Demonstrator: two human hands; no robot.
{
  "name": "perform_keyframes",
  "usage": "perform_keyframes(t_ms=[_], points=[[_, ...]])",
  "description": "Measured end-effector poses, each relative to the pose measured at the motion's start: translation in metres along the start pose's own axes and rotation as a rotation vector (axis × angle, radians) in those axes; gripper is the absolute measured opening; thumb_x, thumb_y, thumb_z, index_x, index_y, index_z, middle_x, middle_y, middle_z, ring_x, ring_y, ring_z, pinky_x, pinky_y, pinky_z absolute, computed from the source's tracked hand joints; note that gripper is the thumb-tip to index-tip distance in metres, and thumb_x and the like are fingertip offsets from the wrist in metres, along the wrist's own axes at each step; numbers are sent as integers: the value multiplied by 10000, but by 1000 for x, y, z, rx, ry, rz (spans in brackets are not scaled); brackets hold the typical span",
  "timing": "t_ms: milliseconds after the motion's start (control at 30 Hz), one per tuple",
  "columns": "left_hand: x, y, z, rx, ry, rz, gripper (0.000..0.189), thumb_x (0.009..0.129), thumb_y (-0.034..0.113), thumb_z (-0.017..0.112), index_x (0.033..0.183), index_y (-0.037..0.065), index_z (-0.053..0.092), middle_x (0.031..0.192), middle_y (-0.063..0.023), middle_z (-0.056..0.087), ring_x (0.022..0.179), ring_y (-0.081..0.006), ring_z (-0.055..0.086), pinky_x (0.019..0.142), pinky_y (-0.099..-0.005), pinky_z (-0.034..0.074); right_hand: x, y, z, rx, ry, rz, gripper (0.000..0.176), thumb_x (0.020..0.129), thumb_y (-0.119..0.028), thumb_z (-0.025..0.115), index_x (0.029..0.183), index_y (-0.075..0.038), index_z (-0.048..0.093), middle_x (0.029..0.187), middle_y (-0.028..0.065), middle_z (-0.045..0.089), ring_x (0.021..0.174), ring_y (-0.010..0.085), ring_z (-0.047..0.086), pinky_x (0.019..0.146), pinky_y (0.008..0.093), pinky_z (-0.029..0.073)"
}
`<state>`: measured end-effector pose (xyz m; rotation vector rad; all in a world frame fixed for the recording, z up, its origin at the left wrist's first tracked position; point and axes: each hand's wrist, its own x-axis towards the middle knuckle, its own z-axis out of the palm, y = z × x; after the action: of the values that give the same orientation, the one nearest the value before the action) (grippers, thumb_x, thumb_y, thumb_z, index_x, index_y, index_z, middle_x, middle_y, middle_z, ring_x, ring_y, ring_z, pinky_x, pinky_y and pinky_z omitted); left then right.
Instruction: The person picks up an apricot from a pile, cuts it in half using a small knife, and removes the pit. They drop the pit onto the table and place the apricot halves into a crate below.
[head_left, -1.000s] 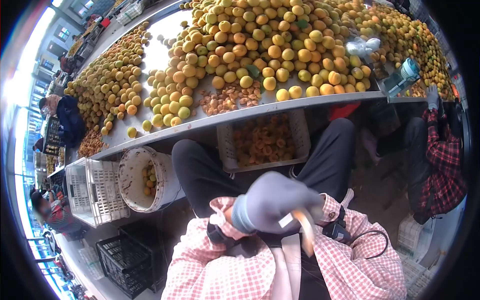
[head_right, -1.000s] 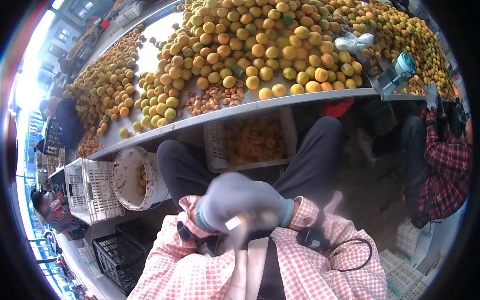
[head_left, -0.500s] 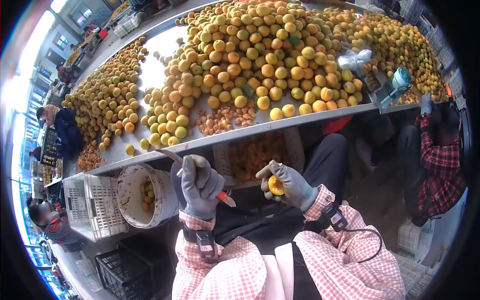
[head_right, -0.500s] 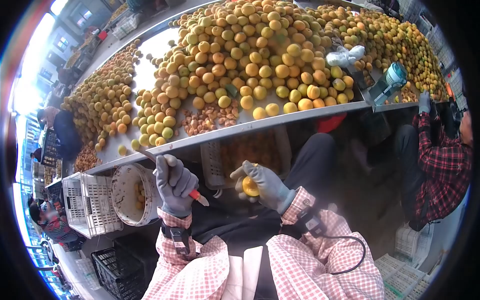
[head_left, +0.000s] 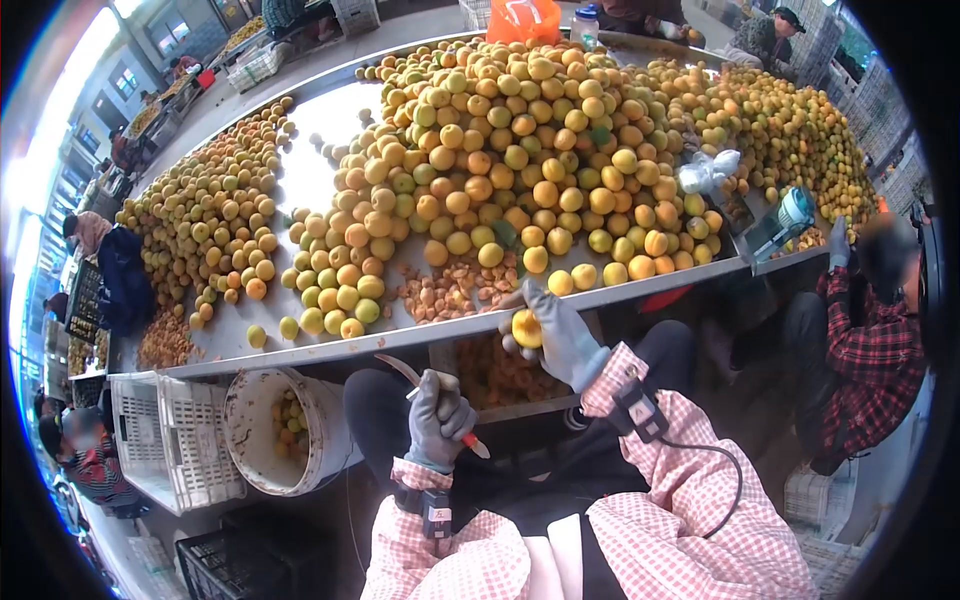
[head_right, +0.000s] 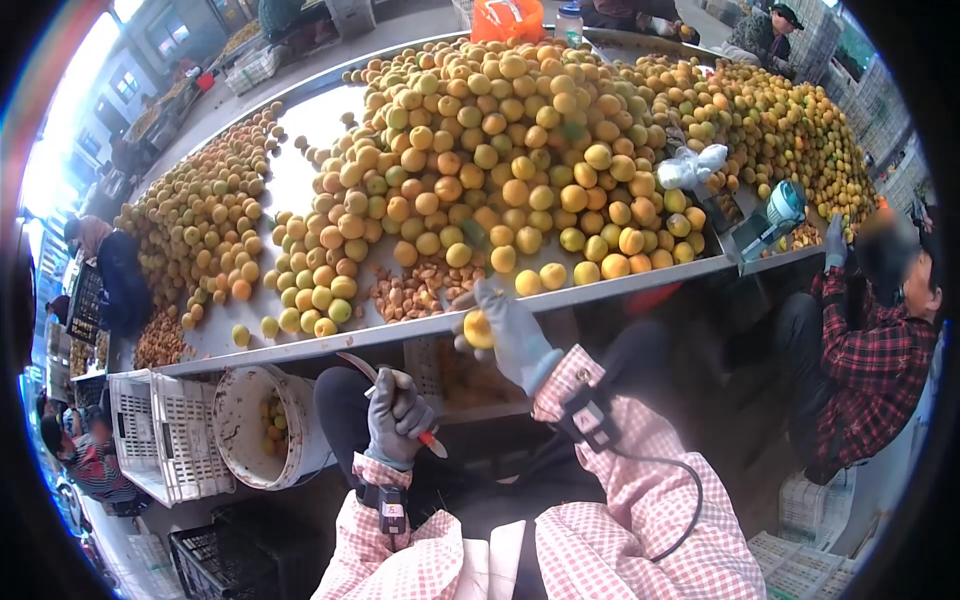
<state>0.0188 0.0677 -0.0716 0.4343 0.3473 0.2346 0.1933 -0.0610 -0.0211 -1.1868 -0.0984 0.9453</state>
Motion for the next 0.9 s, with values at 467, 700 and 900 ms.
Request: perform_keyframes(t_ms=[467,700,900], points=[[9,-4,-15,124,18,23,305,993,331,491,879,60,573,500,44,296,345,-58,255,345,-235,240,58,183,-116,-583,224,-249,278,957,-278,576,1024,-15,634,934,73,673,895,206,631,801,326,499],[13,-9,-12,209,43,-16,294,970,338,532,867,65,570,492,45,287,345,-64,255,335,-236,228,13,67,-37,-494,-113,-263,333,951,-325,572,1067,-14,598,935,132,651,855,249,646,808,350,497],[20,-15,-13,307,66,-77,283,964,324,546,849,66,567,486,41,287,350,-64,249,338,-232,226,61,7,-12,-944,335,-836,591,849,-313,682,1330,-59,450,1279,162,535,1188,354,492,1008,403,392]])
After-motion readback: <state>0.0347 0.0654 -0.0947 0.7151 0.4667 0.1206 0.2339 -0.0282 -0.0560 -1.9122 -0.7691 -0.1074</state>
